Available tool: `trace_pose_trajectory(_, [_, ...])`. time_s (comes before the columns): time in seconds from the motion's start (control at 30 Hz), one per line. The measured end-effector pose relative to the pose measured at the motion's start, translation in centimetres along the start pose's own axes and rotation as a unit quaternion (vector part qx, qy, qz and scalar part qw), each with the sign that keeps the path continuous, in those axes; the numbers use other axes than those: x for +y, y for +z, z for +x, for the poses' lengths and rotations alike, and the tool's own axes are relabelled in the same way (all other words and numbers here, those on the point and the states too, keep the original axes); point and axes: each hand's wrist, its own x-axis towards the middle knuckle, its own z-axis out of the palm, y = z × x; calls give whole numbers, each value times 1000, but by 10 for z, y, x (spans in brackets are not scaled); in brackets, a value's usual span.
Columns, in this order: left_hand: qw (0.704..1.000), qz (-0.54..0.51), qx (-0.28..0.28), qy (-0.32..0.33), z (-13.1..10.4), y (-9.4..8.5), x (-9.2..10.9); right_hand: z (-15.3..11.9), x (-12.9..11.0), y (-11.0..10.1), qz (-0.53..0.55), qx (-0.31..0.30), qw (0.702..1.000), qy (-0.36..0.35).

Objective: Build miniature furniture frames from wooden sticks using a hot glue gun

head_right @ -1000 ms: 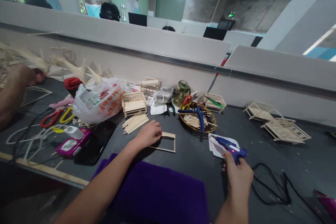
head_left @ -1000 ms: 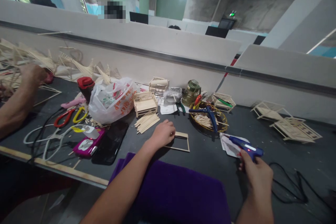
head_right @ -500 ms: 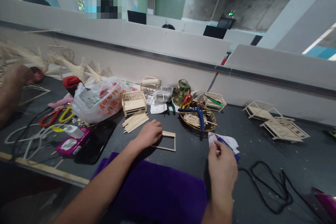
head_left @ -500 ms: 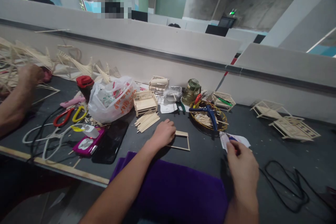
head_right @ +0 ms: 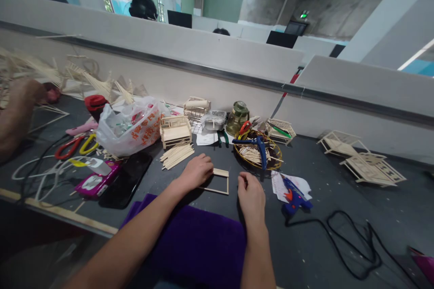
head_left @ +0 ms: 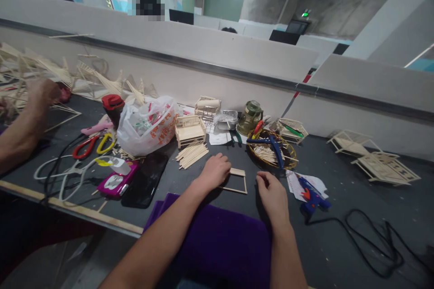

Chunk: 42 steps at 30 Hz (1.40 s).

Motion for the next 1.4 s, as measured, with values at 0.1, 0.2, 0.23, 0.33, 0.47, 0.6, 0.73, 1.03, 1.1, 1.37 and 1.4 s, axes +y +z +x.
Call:
trace_pose_trajectory(0.1, [1000,-3,-5,-3,0,0,0,0,-1,1,-4,-16,1000,2])
trace_pose_trajectory(0.2, [1000,-8,-6,-8,0,0,1,-1,-4,2,-7,-27,1000,3])
trace_pose_trajectory(0.23, [1000,-8,-5,-10,0,1,2,-1,-5,3,-8,-30,1000,5])
trace_pose_trajectory(0.33, [1000,-5,2,-12,1,2,3,-2,-5,5,-15,-41,999,-1])
trace_pose_trajectory(0.47, [998,-50,16,-19,0,-7,-4,-2,-3,9,-18,-40,999,-26])
trace_pose_trajectory(0.6, [980,-149,76,-106,-7,-24,-31,-3,-1,14,-15,-30,998,-45])
trace_pose_trajectory(0.73, [952,-176,58,-243,-14,-29,-55,-4,-2,18,-13,-37,997,-70])
trace_pose_trajectory(1.03, [955,-152,-49,-250,-13,-24,-44,-3,0,27,-27,-43,990,-128])
trace_pose_trajectory(1.1, [954,-149,-52,-254,-13,-25,-43,-3,0,29,-44,-51,989,-133])
trace_pose_trajectory(1.37, [955,-157,-49,-248,-13,-24,-40,-2,2,32,-56,-62,987,-136])
trace_pose_trajectory(1.4, [954,-157,-51,-249,-12,-24,-40,-2,2,33,-58,-65,987,-134])
